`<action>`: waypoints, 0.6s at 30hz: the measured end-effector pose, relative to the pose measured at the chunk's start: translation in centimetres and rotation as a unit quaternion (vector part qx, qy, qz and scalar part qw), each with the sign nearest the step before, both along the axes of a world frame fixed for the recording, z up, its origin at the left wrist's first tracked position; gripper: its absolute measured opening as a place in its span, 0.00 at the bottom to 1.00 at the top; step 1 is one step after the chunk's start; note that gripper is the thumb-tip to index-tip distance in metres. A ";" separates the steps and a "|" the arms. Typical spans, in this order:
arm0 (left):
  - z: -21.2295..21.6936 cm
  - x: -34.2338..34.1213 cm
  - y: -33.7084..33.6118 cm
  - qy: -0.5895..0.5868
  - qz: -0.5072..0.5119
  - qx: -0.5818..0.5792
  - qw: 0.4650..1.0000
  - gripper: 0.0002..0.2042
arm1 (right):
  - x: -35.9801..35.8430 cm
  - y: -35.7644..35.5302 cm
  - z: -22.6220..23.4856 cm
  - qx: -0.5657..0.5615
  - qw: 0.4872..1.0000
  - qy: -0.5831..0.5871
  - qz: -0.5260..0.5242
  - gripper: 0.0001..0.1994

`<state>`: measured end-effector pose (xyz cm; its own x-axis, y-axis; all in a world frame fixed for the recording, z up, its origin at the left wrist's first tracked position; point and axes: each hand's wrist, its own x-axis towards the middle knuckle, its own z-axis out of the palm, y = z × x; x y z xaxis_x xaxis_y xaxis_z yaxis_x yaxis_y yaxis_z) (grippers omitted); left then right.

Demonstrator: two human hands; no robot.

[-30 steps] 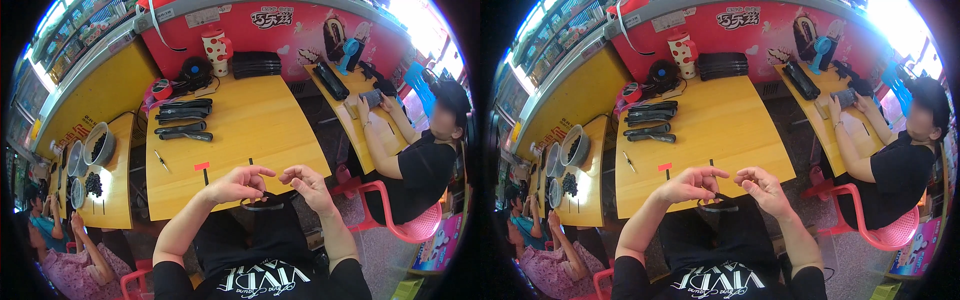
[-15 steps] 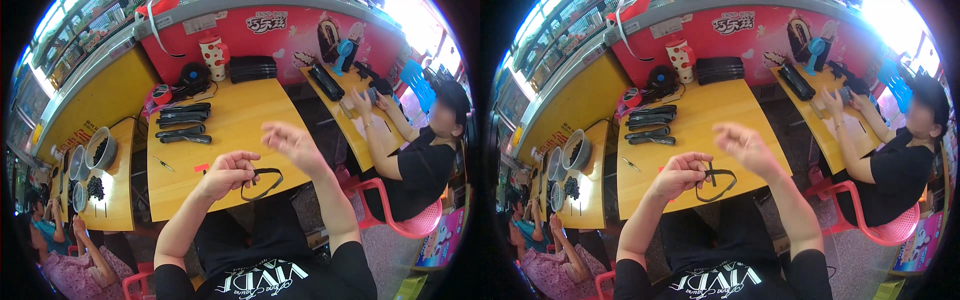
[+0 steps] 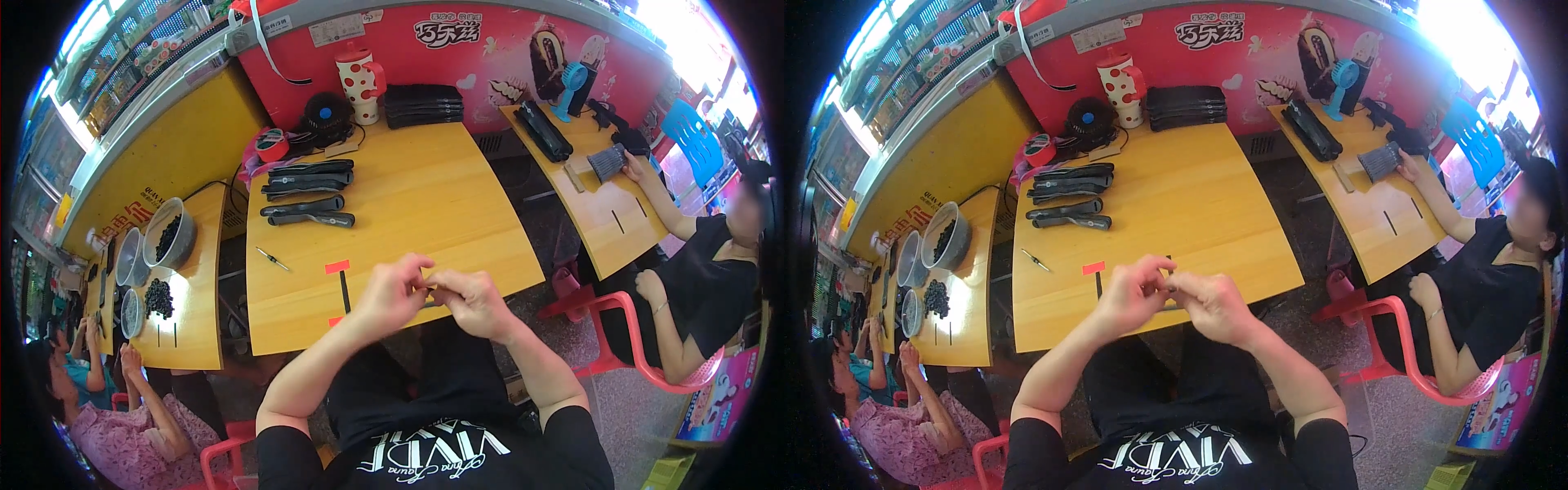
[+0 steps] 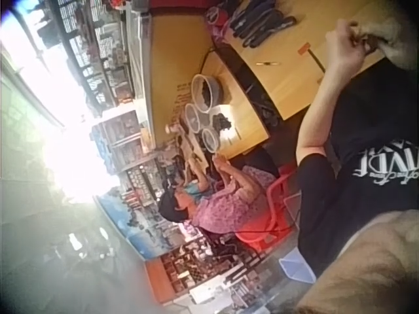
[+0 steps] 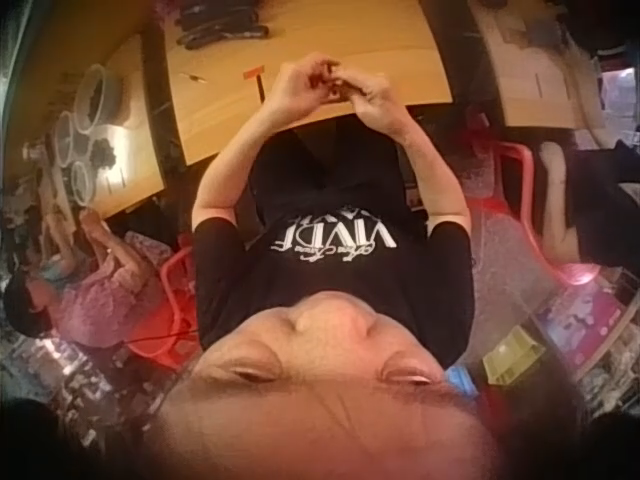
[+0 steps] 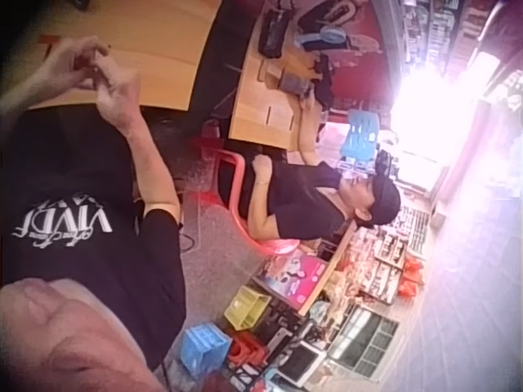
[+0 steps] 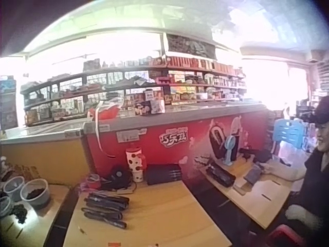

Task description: Assembling small plastic or rubber components onto black straps.

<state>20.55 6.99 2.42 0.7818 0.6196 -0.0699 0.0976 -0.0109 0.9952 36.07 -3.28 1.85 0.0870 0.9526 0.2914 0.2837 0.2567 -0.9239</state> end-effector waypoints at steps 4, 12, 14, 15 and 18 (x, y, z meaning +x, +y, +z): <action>-1.2 -0.9 1.6 0.102 0.132 0.435 0.885 0.12 | 1.1 -3.2 1.6 0.038 0.912 0.383 0.144 0.09; 1.3 -5.2 5.9 -0.359 0.139 -0.294 0.875 0.14 | 6.2 -2.2 -1.2 0.200 0.779 0.594 0.001 0.13; 0.9 -4.7 5.1 -0.387 0.082 -0.277 0.876 0.14 | 6.5 -2.3 -1.7 0.197 0.775 0.600 -0.007 0.15; 0.9 -4.6 4.9 -0.386 0.087 -0.283 0.874 0.14 | 7.0 -2.5 -1.7 0.188 0.782 0.594 -0.002 0.14; 0.1 -4.6 4.7 -0.366 0.072 -0.217 0.902 0.14 | 7.5 -3.7 -1.7 0.171 0.795 0.582 0.002 0.13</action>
